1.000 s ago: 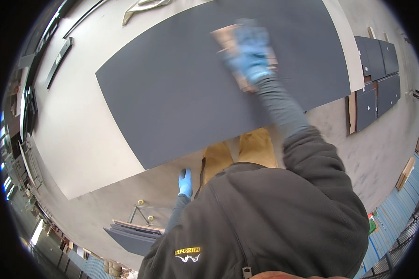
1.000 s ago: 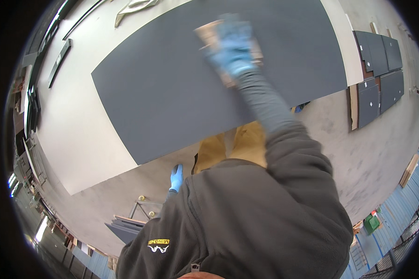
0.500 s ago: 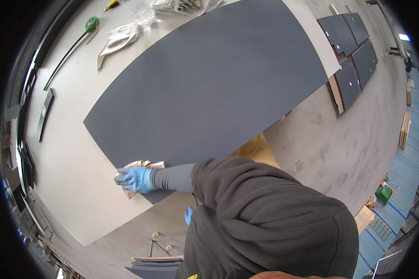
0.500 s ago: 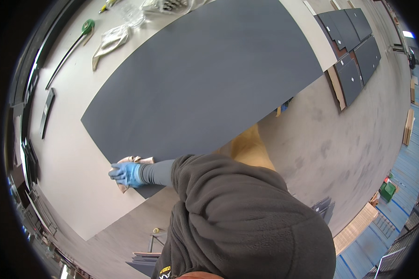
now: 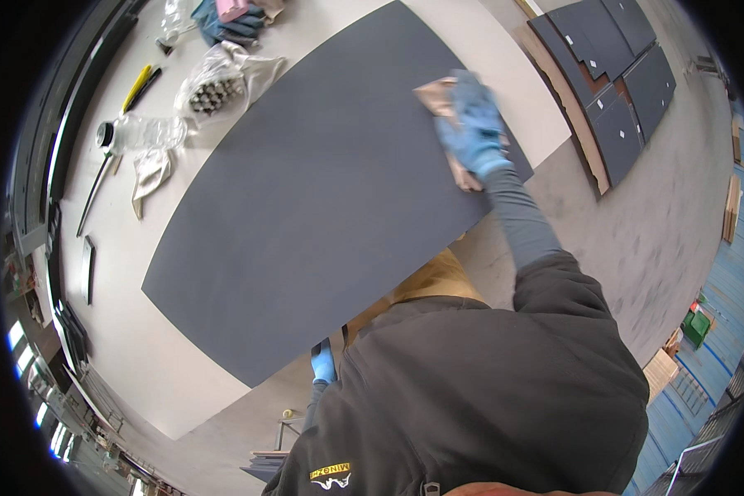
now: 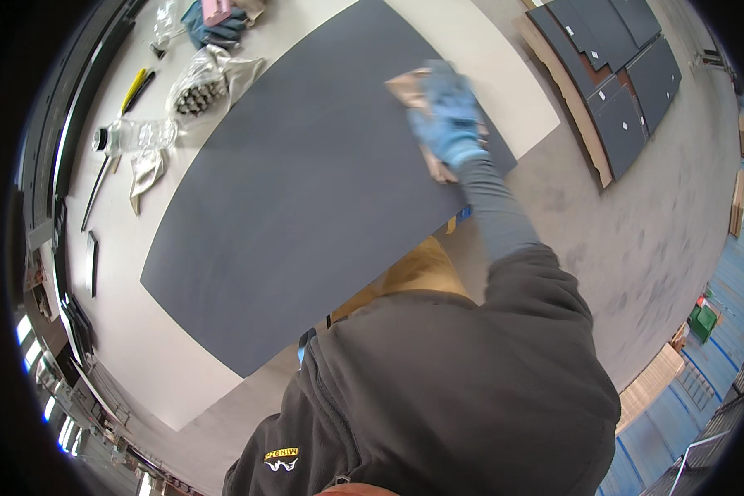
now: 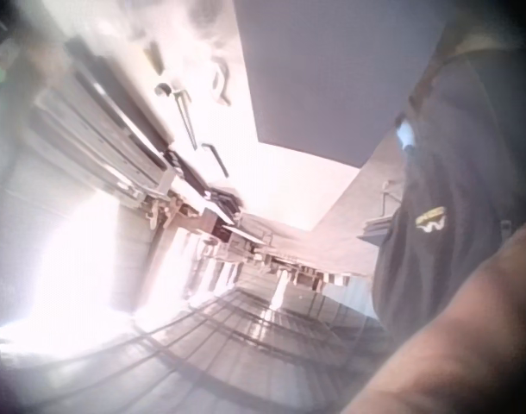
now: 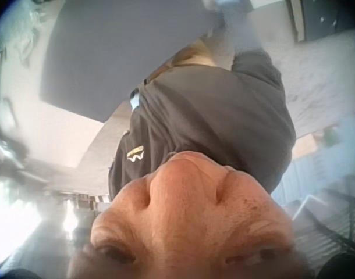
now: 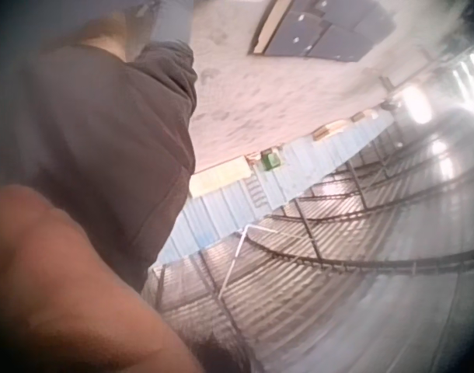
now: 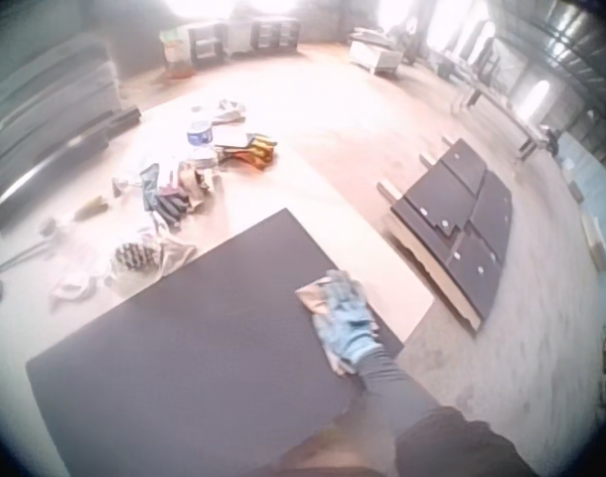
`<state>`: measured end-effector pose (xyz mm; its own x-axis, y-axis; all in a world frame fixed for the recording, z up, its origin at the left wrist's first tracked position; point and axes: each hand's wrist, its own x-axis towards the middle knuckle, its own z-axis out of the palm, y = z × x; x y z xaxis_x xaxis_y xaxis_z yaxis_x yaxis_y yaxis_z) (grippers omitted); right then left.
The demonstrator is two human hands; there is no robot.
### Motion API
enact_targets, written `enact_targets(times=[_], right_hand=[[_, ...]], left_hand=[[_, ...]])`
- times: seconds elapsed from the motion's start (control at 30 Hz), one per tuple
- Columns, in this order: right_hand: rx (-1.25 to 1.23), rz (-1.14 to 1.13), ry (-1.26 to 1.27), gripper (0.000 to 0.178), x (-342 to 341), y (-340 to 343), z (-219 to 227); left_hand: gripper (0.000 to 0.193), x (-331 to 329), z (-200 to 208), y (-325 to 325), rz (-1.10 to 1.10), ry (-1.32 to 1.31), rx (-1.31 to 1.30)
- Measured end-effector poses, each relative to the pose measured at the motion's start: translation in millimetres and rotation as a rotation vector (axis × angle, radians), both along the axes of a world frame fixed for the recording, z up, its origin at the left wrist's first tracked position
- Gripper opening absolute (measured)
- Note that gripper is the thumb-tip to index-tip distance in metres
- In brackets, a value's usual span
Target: The person wipes the surfaces of several dark gray panels with a cloth, flipping each panel to clean both sides. They then stack the cleaned panels on the floor and continue wiping additional panels on a workbench.
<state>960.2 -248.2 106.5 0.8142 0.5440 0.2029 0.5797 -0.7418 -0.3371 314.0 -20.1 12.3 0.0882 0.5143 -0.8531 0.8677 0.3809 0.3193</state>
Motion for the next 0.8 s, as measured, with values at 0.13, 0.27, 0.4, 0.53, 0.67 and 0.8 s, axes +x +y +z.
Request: enact_targets(times=[0.13, 0.27, 0.4, 0.53, 0.67, 0.8], right_hand=[[-0.076, 0.027, -0.075, 0.07, -20, -120, 13], [-0.199, 0.094, -0.128, 0.067, -33, -141, -2], [-0.178, 0.151, -0.121, 0.064, 12, -89, -13], [-0.131, 0.161, -0.219, 0.064, 91, 18, -10], [-0.077, 0.167, -0.292, 0.065, 172, 122, -13], [-0.08, 0.105, -0.138, 0.068, 205, 152, -36]], left_hand=[[0.046, 36, 2, -8, 0.003, -0.001, 0.02], [0.046, 44, 2, -8, 0.013, 0.013, 0.03], [0.045, 37, 0, -1, 0.006, 0.025, 0.04], [0.044, 20, 0, 1, 0.009, 0.053, 0.035], [0.043, 2, 3, -4, -0.003, 0.106, 0.022], [0.042, -6, 2, -6, -0.023, 0.145, 0.013]])
